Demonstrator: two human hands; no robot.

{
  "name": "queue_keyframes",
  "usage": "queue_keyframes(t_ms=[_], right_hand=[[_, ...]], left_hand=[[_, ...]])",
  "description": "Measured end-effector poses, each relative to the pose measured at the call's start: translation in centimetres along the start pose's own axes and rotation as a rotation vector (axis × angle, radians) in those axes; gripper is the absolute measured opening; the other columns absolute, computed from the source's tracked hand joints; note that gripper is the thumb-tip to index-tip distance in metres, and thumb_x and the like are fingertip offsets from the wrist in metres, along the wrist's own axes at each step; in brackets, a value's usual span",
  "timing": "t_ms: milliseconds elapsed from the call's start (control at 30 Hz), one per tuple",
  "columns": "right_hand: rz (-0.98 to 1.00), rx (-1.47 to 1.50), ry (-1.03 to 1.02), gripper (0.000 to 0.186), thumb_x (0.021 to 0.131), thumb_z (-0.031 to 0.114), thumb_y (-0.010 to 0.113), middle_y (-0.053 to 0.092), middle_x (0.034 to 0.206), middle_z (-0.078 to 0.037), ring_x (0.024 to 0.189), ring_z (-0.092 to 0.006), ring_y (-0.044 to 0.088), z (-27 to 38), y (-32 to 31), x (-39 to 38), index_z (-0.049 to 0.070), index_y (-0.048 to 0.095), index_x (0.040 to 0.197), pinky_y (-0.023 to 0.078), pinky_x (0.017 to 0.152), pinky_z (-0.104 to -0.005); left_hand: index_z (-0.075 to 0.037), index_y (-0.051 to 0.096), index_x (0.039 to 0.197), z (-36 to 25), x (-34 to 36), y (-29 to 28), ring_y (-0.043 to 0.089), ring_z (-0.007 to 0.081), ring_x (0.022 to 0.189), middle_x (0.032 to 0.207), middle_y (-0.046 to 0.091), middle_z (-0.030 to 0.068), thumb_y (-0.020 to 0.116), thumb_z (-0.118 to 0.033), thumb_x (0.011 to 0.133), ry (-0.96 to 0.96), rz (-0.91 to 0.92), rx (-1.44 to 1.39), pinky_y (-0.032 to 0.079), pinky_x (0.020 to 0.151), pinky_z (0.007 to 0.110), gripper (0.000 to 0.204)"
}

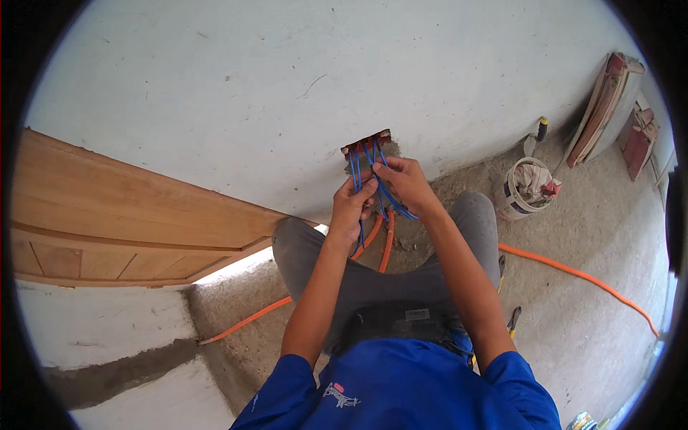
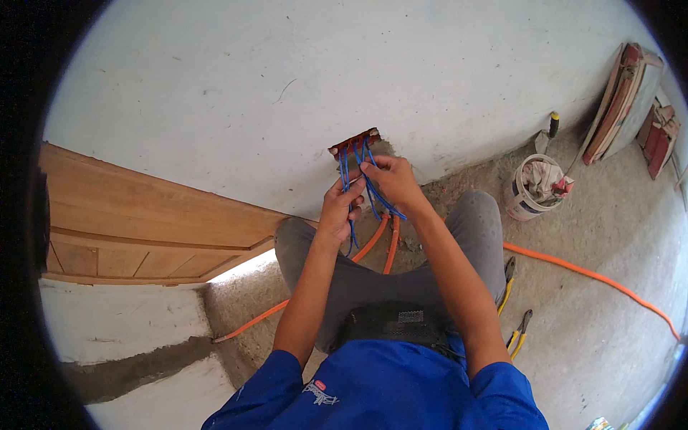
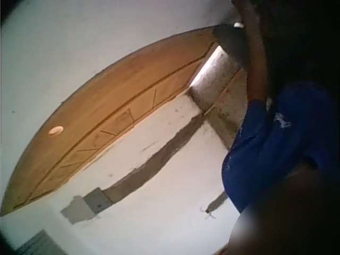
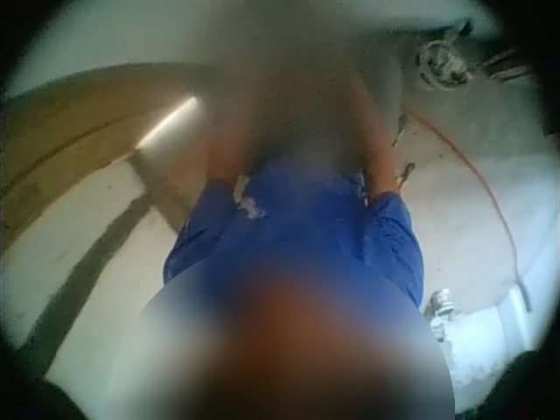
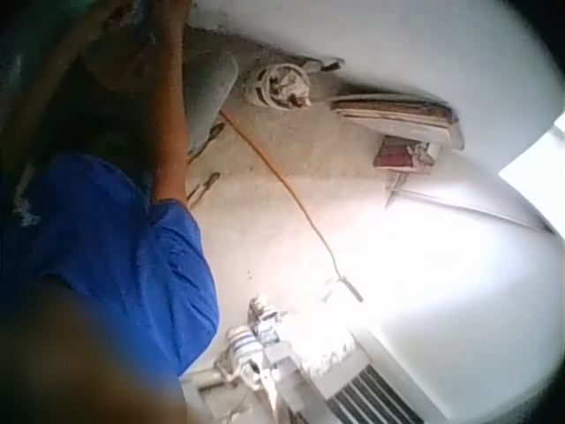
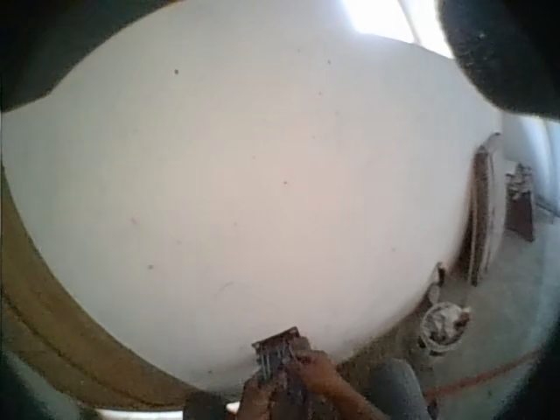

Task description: The recorder is organizing and stripping electrical wires inside a wall-mounted electrical box at a construction site.

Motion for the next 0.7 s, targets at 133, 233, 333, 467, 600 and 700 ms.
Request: queue_keyframes(t_ms=[133, 233, 333, 467, 600, 700], right_hand=[[0.003, -0.014, 0.073, 0.015, 0.090, 0.019, 0.064, 0.054, 0.067, 0.007, 0.052, -0.0008, 0.037, -0.1, -0.1, 0.3, 0.005, 0.065, 0.095, 0.024, 0.045, -0.0206], [0.002, 0.010, 0.095, 0.015, 0.090, 0.019, 0.064, 0.051, 0.066, 0.008, 0.052, -0.0009, 0.036, 0.0, -0.2, 0.2, 0.005, 0.064, 0.095, 0.024, 0.046, -0.0205], [0.008, -0.010, 0.072, 0.016, 0.090, 0.019, 0.064, 0.052, 0.067, 0.008, 0.054, -0.0006, 0.038, -0.2, -0.5, 0.1, 0.005, 0.064, 0.095, 0.026, 0.047, -0.0198], [-0.007, -0.056, 0.008, 0.017, 0.091, 0.020, 0.063, 0.057, 0.073, 0.005, 0.060, -0.0007, 0.042, -0.3, -1.4, 0.1, 0.004, 0.065, 0.097, 0.030, 0.051, -0.0193], [0.010, -0.135, -0.026, 0.022, 0.091, 0.019, 0.063, 0.063, 0.079, -0.001, 0.065, -0.0054, 0.050, 0.3, -1.9, -0.3, -0.001, 0.064, 0.098, 0.039, 0.056, -0.0238], [0.016, -0.232, -0.103, 0.018, 0.093, 0.020, 0.060, 0.058, 0.077, 0.003, 0.068, -0.0039, 0.047, -0.1, -2.5, 0.0, 0.002, 0.064, 0.095, 0.036, 0.057, -0.0221]], left_hand=[[-0.009, 0.056, 0.120, -0.1, 0.7, -0.4, 0.048, 0.0033, 0.065, 0.088, 0.056, -0.0045, 0.068, -0.011, 0.086, -0.062, 0.070, -0.090, 0.033, 0.042, 0.015, 0.036], [-0.010, 0.057, 0.121, -0.1, 1.4, -0.1, 0.047, 0.0031, 0.066, 0.086, 0.054, -0.0057, 0.067, -0.010, 0.086, -0.150, 0.165, -0.194, 0.033, 0.044, 0.015, 0.037], [-0.011, 0.058, 0.120, 0.2, 2.0, 0.0, 0.047, 0.0030, 0.066, 0.085, 0.053, -0.0062, 0.068, -0.009, 0.085, -0.229, 0.247, -0.309, 0.034, 0.044, 0.015, 0.036], [-0.013, 0.059, 0.118, 0.1, 1.8, 1.2, 0.047, 0.0027, 0.066, 0.089, 0.056, -0.0056, 0.069, -0.008, 0.085, -0.286, 0.351, -0.380, 0.035, 0.045, 0.015, 0.034], [-0.012, 0.060, 0.113, 0.7, 2.4, 0.6, 0.047, 0.0024, 0.065, 0.088, 0.057, -0.0048, 0.069, -0.009, 0.085, -0.282, 0.310, -0.388, 0.035, 0.044, 0.014, 0.030], [-0.009, 0.061, 0.107, 0.9, 2.4, 1.1, 0.047, 0.0029, 0.063, 0.086, 0.058, -0.0042, 0.070, -0.011, 0.085, -0.295, 0.326, -0.384, 0.036, 0.045, 0.016, 0.025]])
Point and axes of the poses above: each hand's wrist, its own x-axis towards the middle knuckle, its own y-axis out of the palm, z = x × y, the point moved 7 cm from there along x, towards the middle knuckle
